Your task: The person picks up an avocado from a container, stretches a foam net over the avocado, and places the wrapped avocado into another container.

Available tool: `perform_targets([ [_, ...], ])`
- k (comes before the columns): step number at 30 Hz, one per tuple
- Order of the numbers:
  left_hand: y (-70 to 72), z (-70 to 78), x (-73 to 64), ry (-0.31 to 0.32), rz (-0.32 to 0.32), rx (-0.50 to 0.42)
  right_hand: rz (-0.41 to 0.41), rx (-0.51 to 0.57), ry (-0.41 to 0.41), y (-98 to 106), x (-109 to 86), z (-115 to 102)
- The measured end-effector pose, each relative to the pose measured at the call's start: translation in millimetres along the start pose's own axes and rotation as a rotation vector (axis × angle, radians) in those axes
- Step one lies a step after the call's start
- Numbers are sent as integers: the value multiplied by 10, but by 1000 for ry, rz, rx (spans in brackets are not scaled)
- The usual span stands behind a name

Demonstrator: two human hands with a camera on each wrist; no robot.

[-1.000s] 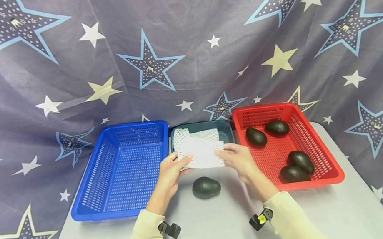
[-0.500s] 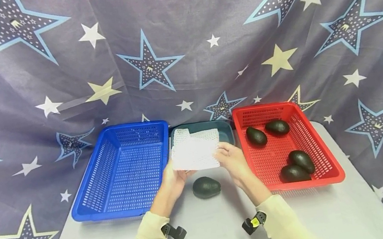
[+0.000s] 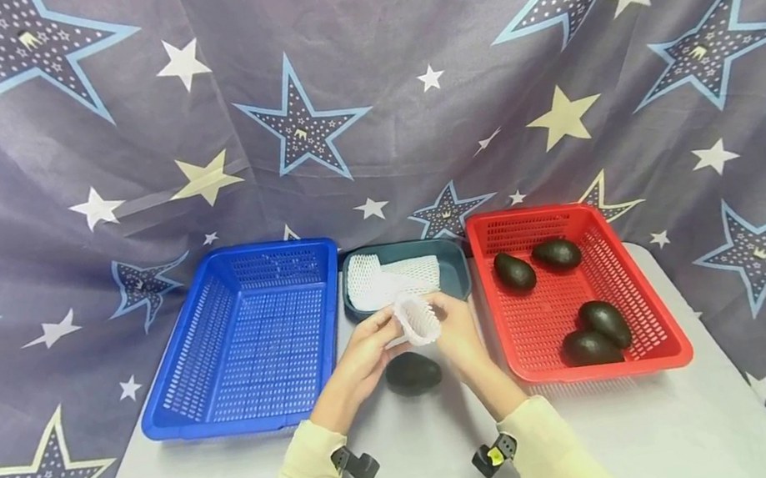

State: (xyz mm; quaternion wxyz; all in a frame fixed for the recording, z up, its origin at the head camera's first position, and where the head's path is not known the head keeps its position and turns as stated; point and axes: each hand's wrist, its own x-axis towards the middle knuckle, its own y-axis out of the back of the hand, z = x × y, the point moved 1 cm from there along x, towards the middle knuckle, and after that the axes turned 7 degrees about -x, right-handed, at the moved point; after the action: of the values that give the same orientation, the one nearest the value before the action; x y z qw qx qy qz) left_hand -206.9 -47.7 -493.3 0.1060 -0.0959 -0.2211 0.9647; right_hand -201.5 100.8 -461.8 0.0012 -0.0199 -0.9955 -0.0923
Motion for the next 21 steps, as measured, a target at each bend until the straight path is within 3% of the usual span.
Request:
perform_targets([
  [4, 31, 17, 24, 6, 8, -24, 9, -13, 5, 7, 5, -17],
  [13, 100, 58, -31, -45, 47, -107, -195, 297, -118, 34, 52, 9],
  [16, 111, 71, -37, -7, 12, -154, -237, 314, -150, 48, 51, 25],
  [21, 89, 109, -14, 82, -125, -227, -218, 284, -169, 51, 56, 61],
])
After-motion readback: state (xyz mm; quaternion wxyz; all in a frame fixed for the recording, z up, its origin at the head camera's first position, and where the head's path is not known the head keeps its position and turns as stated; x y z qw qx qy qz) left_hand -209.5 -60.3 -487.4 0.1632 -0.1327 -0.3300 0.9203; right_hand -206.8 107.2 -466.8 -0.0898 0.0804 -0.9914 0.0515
